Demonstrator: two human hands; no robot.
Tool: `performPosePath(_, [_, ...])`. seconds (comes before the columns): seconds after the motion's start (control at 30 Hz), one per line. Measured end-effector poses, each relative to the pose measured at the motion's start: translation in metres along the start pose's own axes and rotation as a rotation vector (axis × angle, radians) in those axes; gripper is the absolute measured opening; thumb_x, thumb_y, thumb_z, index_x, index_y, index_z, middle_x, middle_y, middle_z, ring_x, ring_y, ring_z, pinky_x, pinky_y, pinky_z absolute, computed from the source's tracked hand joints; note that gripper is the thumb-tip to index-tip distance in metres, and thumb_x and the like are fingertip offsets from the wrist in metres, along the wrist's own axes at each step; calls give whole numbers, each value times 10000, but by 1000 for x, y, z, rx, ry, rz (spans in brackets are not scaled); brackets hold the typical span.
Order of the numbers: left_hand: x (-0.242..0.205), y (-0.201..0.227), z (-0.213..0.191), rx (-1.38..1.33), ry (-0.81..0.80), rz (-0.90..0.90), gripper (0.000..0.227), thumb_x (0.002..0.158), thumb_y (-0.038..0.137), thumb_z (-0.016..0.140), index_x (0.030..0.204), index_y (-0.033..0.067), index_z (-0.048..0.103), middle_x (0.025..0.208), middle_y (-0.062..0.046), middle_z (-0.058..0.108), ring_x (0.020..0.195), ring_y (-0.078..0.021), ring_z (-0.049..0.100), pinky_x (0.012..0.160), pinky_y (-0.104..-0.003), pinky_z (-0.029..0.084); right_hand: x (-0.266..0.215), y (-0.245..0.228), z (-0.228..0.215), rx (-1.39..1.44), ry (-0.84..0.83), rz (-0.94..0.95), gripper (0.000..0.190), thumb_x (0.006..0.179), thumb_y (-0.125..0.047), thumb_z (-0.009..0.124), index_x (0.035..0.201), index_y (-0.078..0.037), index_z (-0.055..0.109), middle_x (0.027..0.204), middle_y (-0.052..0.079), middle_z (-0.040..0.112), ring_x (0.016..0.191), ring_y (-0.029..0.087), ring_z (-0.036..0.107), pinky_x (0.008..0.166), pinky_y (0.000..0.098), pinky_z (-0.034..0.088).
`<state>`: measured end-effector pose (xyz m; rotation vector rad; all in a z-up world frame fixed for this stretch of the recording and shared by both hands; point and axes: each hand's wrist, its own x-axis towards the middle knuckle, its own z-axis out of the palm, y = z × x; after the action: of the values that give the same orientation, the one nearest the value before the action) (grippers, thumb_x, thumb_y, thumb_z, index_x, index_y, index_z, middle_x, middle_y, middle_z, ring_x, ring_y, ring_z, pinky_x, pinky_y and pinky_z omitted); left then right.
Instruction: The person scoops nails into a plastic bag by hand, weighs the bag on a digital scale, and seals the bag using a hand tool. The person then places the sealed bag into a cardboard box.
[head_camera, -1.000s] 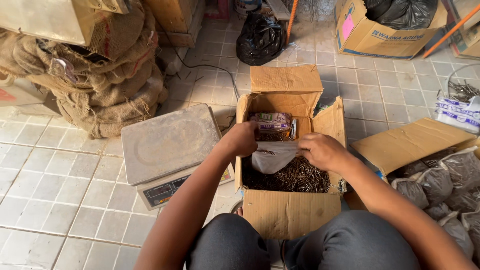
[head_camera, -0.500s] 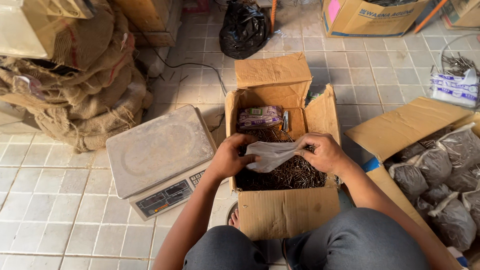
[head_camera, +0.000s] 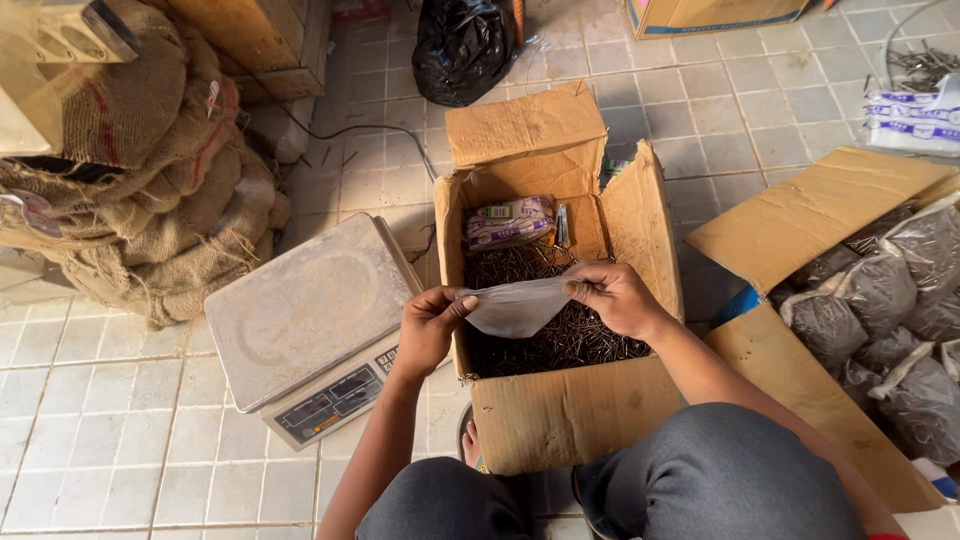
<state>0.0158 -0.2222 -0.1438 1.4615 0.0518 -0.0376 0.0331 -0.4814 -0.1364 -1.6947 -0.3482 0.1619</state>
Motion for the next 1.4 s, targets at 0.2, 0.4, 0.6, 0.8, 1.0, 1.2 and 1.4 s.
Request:
performPosePath(0.2, [-1, -10, 3, -140, 82, 62, 141, 862, 22, 577, 975, 55, 499, 672, 1, 497, 706, -112, 560, 731, -270, 482, 0, 1, 17, 225, 160, 61, 216, 806, -19, 630, 1019, -28, 592, 766, 120, 671, 733, 152, 602, 748, 297, 474])
performPosePath(0.4, [-14, 16, -2, 321, 73, 366, 183, 799, -24, 545, 783, 111, 667, 615, -43, 553, 582, -107, 497, 584, -245, 436, 5, 45, 12, 157, 190, -105, 88, 834, 26, 569, 806, -54, 548, 744, 118, 655, 720, 142, 616, 723, 281, 493])
performPosePath(0.6, [-23, 0, 2, 520, 30, 552, 234, 694, 126, 745, 921, 166, 706, 718, -37, 570, 690, -192, 568, 668, -299, 474, 2, 1, 19, 105, 170, -147, 138, 842, 22, 549, 885, -59, 652, 808, 160, 666, 749, 189, 617, 778, 349, 502])
performPosePath(0.8, [-14, -6, 2, 427, 58, 433, 203, 655, 118, 770, 845, 133, 703, 678, -45, 627, 592, -193, 564, 601, -300, 467, -12, -14, 33, -153, 75, -236, 134, 775, -24, 641, 874, -109, 670, 834, 141, 680, 782, 221, 627, 807, 382, 474])
performPosePath(1.0, [-15, -10, -9, 241, 67, 213, 300, 607, 121, 807, 893, 112, 718, 697, -44, 630, 668, -116, 536, 680, -259, 457, -6, 7, 18, -57, 109, -154, 102, 785, 0, 625, 852, -62, 671, 831, 157, 685, 758, 210, 646, 806, 384, 488])
performPosePath(1.2, [-16, 14, -10, 543, -7, 499, 224, 659, 120, 762, 874, 98, 702, 694, -107, 637, 694, -295, 610, 666, -369, 487, -5, -4, 18, -118, 111, -191, 155, 738, 1, 679, 886, -44, 665, 810, 134, 677, 741, 180, 622, 783, 353, 484])
performPosePath(1.4, [-13, -3, -13, 692, 59, 588, 223, 672, 141, 751, 879, 97, 682, 671, -72, 607, 704, -265, 597, 673, -356, 489, -3, -6, 23, -336, 152, -337, 278, 657, 12, 741, 922, -28, 671, 791, 104, 646, 761, 202, 623, 744, 343, 489])
